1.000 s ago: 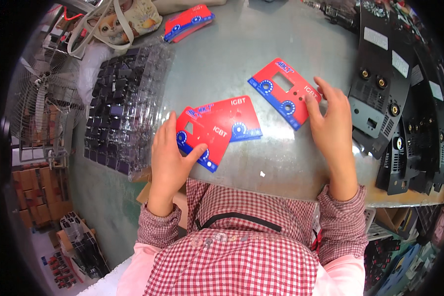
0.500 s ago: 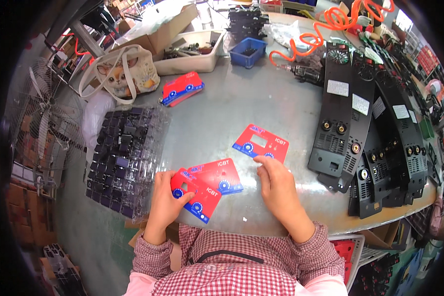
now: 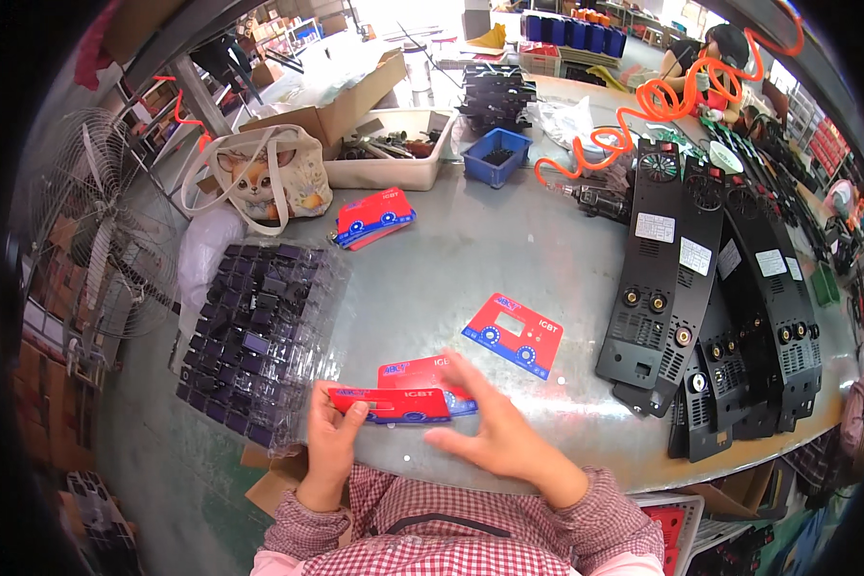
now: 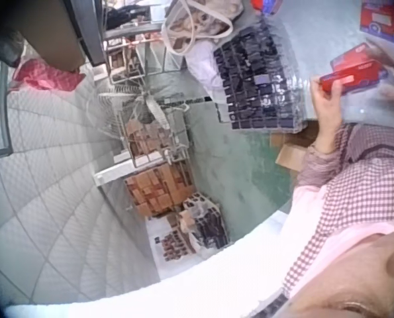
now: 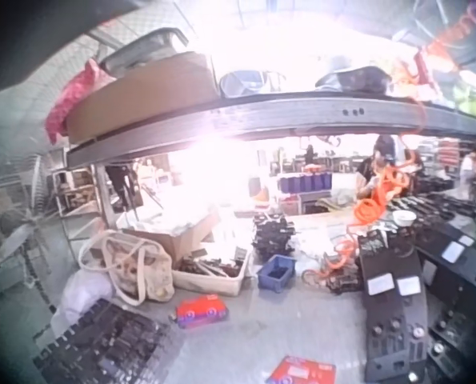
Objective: The person assembles red and blue plastic current meter components on a workbench. They use a screwdriver to punch holes in the plastic parts and then insert small white circular pieces into the holes. The person handles the components one at a time, repeatedly punching and inserting parts throughout the clip.
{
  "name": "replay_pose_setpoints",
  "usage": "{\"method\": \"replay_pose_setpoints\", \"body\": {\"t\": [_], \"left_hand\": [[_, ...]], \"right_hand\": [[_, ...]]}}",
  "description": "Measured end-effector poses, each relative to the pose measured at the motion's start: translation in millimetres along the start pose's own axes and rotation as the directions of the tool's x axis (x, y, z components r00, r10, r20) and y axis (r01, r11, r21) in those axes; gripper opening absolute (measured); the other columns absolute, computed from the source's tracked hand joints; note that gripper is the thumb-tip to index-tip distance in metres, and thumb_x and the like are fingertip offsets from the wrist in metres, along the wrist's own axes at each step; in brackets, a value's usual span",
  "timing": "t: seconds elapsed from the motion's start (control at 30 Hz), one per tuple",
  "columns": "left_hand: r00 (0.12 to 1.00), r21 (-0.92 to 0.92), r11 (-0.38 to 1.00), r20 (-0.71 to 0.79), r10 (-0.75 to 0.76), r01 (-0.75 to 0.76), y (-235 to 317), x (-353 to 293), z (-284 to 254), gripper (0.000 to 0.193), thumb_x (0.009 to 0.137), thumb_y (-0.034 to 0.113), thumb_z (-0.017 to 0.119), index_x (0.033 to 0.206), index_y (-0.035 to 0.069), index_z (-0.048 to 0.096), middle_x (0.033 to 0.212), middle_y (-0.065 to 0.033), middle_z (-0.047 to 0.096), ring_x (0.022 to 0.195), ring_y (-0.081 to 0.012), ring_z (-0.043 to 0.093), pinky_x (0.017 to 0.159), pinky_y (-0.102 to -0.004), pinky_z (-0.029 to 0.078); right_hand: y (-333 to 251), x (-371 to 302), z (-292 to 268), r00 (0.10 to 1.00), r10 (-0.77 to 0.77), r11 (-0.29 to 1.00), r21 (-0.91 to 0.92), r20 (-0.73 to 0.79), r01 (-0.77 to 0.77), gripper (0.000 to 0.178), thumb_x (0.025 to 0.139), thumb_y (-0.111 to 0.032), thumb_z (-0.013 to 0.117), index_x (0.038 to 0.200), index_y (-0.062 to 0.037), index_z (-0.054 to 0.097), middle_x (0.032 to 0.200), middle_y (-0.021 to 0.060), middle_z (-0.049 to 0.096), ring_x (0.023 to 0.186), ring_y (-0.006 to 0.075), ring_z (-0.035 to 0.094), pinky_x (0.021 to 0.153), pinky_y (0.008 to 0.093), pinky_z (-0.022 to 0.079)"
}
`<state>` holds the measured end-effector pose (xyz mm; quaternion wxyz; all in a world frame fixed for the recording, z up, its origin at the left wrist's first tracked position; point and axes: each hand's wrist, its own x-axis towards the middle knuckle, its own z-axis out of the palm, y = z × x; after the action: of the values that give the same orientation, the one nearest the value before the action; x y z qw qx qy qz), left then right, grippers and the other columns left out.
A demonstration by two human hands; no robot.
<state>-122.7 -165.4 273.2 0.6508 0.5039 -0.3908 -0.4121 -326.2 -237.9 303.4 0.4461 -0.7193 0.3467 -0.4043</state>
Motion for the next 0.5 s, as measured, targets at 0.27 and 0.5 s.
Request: {"method": "replay_pose_setpoints", "body": {"t": [0.27,0.5], "left_hand": [[0.957,0.28,0.926,0.211,0.199,-0.254,-28.9,9.6,-12.9,0.021,0.089,0.022,0.06,0.094,0.007,0.046,0.101,-0.0079,0.059,0.117,-0.0279,0.047,0.104,-0.0469,0.028],[0.992,0.152,0.984,0.098,0.083,-0.097,-28.4,13.6,2.3,0.023,0.097,0.025,0.049,0.09,0.004,0.051,0.1,-0.0081,0.06,0.113,-0.0222,0.05,0.097,-0.0348,0.036]], "right_hand": [[46.2,6.8,23.8,0.978,0.067,0.989,0.113,0.2,-0.091,0.015,0.085,-0.003,0.064,0.1,-0.0003,0.062,0.099,0.0092,0.067,0.093,0.0157,0.064,0.083,0.0294,0.05],[52.2,7.2,29.8,0.976,0.118,0.972,0.181,0.185,-0.152,0.02,0.084,-0.005,0.067,0.103,-0.0017,0.063,0.096,0.0098,0.067,0.09,0.0172,0.064,0.081,0.0287,0.05]]}}
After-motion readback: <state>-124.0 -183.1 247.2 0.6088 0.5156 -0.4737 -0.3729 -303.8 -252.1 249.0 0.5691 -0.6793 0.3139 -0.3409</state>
